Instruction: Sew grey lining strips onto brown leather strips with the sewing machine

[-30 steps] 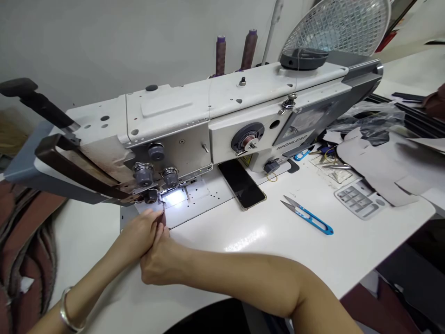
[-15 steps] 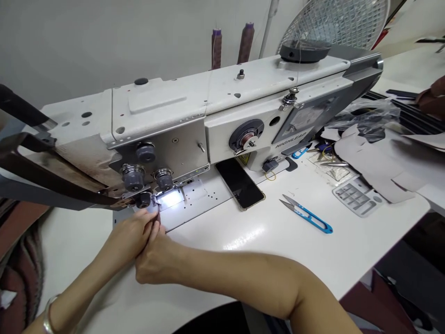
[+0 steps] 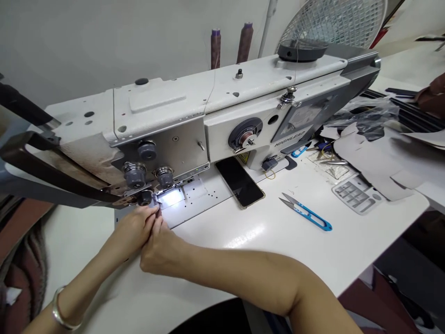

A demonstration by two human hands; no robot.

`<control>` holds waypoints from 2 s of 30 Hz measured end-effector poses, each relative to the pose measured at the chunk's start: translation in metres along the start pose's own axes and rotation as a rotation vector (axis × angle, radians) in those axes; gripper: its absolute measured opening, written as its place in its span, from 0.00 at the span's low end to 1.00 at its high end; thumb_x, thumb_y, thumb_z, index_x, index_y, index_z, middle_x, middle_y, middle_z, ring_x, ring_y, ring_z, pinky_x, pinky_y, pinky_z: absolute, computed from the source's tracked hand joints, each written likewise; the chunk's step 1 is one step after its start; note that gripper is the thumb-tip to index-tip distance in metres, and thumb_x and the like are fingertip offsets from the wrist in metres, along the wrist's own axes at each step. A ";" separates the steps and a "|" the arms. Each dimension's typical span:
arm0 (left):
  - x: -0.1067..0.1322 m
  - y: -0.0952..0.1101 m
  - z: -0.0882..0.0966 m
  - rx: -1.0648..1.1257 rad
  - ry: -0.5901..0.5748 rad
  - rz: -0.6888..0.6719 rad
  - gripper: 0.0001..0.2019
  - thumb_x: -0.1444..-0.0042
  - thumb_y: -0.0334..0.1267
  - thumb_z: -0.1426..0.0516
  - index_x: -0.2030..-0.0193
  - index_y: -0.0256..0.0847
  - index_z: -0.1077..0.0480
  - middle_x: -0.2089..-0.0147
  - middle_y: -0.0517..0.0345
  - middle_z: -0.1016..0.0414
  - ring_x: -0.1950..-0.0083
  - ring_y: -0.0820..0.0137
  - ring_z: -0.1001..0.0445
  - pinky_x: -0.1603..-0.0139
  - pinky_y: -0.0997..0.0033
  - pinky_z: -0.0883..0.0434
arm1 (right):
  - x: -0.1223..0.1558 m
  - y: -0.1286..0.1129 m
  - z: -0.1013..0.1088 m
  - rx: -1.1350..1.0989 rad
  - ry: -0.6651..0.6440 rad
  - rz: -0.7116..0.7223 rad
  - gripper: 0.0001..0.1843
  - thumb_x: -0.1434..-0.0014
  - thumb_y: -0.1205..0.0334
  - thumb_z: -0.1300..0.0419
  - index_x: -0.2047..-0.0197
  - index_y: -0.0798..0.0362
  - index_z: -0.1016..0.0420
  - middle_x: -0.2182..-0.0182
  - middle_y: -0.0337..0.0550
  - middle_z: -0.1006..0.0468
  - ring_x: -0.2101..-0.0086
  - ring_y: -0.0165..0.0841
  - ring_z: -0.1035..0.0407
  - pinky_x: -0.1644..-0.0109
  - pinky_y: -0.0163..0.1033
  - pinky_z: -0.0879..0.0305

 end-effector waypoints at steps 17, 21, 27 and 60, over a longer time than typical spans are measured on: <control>0.005 -0.005 -0.005 0.119 0.075 -0.138 0.14 0.37 0.36 0.57 0.63 0.41 0.30 0.64 0.58 0.33 0.68 0.71 0.33 0.68 0.72 0.37 | 0.003 -0.001 -0.019 -0.175 -0.254 0.066 0.15 0.45 0.80 0.51 0.61 0.76 0.25 0.66 0.73 0.22 0.70 0.47 0.25 0.71 0.46 0.34; 0.001 -0.005 0.000 0.123 0.100 -0.197 0.12 0.39 0.34 0.53 0.63 0.41 0.28 0.63 0.57 0.30 0.64 0.70 0.31 0.66 0.72 0.36 | 0.002 0.003 -0.024 -0.153 -0.270 0.060 0.16 0.44 0.81 0.53 0.60 0.76 0.25 0.65 0.73 0.22 0.67 0.47 0.25 0.69 0.46 0.34; 0.008 -0.012 0.000 0.052 0.406 -0.323 0.13 0.36 0.35 0.53 0.56 0.41 0.27 0.60 0.54 0.27 0.59 0.66 0.30 0.57 0.66 0.31 | 0.002 0.009 -0.026 -0.159 -0.272 -0.023 0.17 0.43 0.80 0.54 0.59 0.76 0.26 0.63 0.75 0.23 0.69 0.45 0.27 0.73 0.43 0.37; -0.002 -0.012 -0.003 -0.141 0.414 -0.351 0.16 0.39 0.26 0.55 0.57 0.35 0.27 0.59 0.44 0.22 0.56 0.59 0.23 0.52 0.59 0.27 | 0.020 0.027 -0.046 -0.188 -0.426 -0.224 0.21 0.40 0.75 0.56 0.49 0.71 0.30 0.45 0.74 0.31 0.66 0.42 0.33 0.74 0.41 0.39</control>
Point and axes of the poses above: each hand's wrist, its own x-axis away from the middle knuckle, its own z-axis out of the back of the hand, y = z × x, the point moved 9 cm from there along -x, towards the middle knuckle
